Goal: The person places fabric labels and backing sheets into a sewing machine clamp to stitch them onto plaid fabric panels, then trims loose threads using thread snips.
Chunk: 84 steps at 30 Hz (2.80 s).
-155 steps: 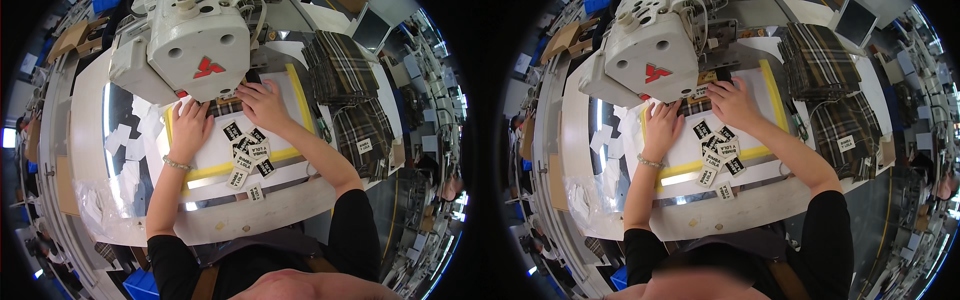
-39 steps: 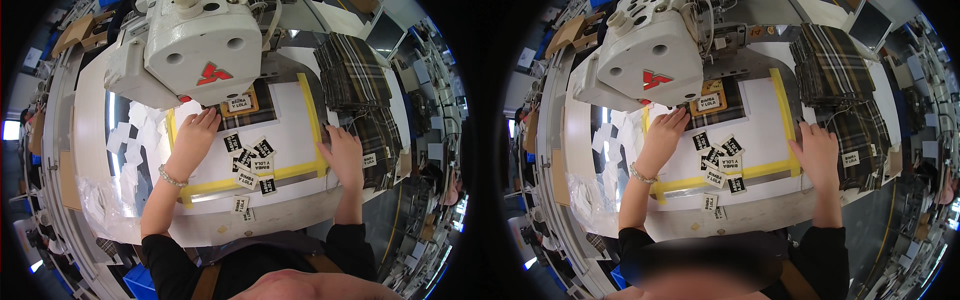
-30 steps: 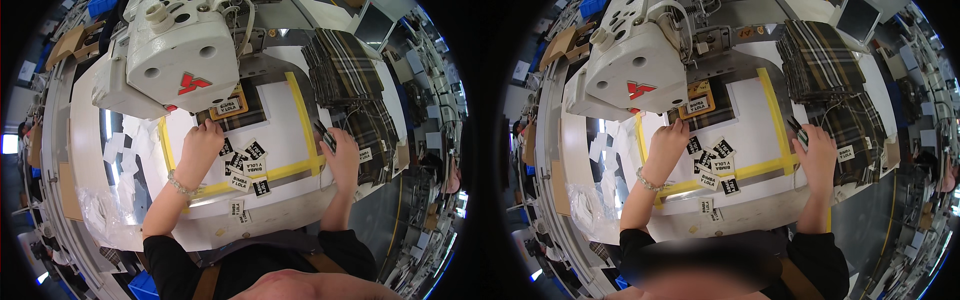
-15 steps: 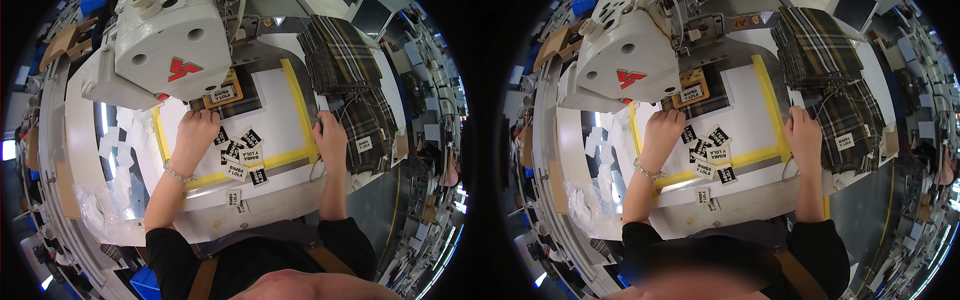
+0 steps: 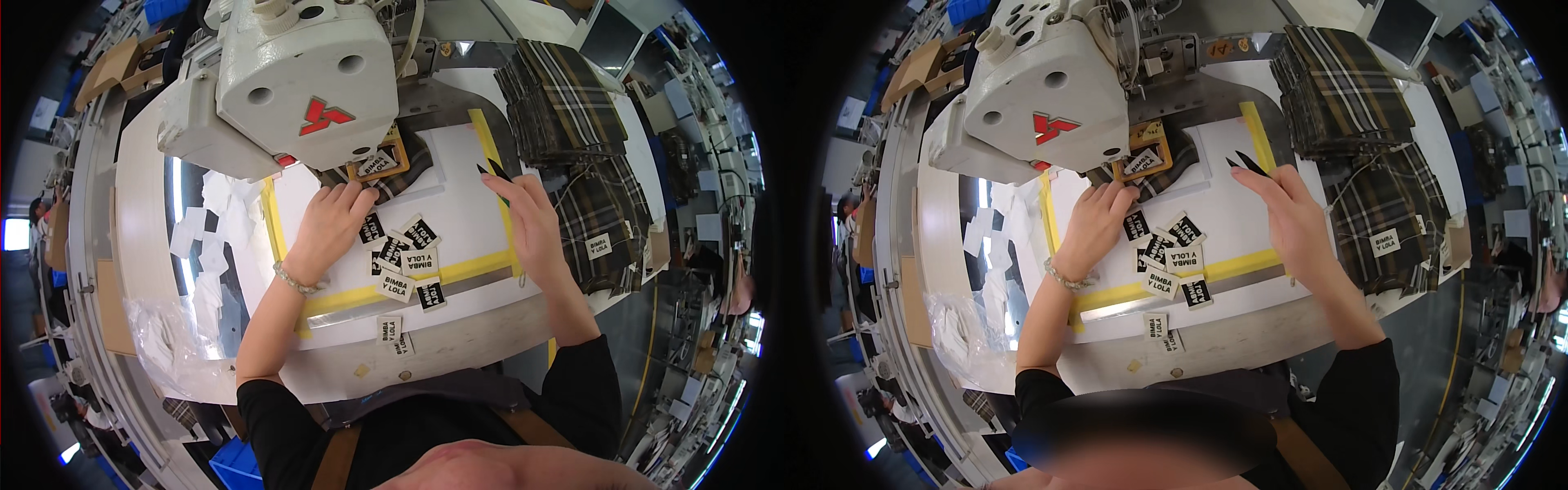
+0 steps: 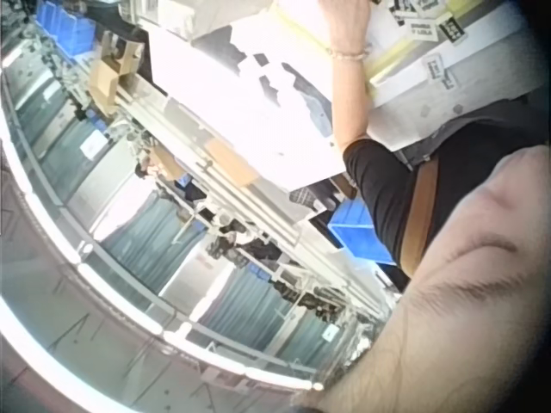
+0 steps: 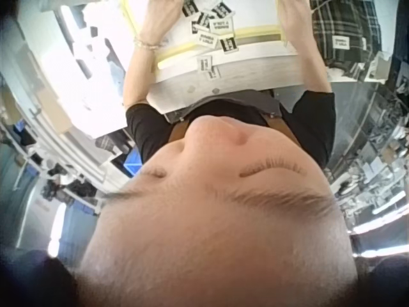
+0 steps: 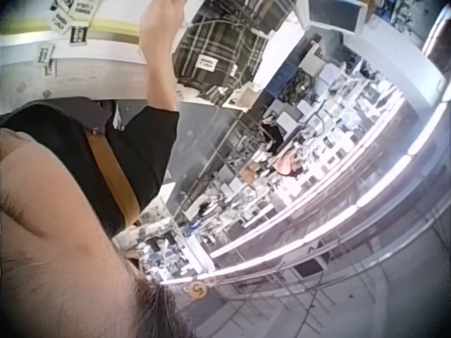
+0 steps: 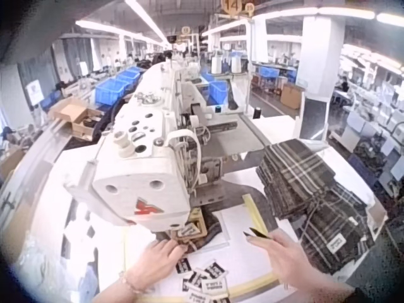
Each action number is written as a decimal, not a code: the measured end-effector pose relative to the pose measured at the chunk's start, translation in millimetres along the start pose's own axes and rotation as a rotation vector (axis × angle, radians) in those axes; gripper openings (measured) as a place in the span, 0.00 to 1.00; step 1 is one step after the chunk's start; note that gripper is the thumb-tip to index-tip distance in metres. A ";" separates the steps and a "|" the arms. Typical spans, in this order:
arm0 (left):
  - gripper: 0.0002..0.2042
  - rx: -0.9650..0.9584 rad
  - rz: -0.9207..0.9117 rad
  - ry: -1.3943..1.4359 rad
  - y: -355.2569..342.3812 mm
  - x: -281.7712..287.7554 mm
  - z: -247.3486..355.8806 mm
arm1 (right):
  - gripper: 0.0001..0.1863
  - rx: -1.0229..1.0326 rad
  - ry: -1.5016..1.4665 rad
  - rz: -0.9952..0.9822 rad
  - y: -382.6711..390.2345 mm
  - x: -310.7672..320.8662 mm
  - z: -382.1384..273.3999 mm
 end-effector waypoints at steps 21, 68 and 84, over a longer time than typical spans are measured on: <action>0.08 -0.796 -0.340 1.114 37.9 81.1 130.1 | 0.21 0.201 -0.202 -0.045 -29.2 -71.2 27.7; 0.06 -0.870 -0.046 0.940 43.9 167.4 91.4 | 0.16 0.508 0.181 -0.707 -43.9 -88.0 -46.4; 0.06 -0.867 -0.063 0.948 42.7 165.1 94.4 | 0.20 0.519 0.246 -0.516 -42.1 -64.0 -22.7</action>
Point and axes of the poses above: each hand's wrist, its own y-axis away from the middle knuckle, its own x-axis out of the back of the hand, z = x × y, the point moved 4 cm from there along -y, towards the middle knuckle, and after that the axes turned 15 degrees about -y, right-handed, at the moved point
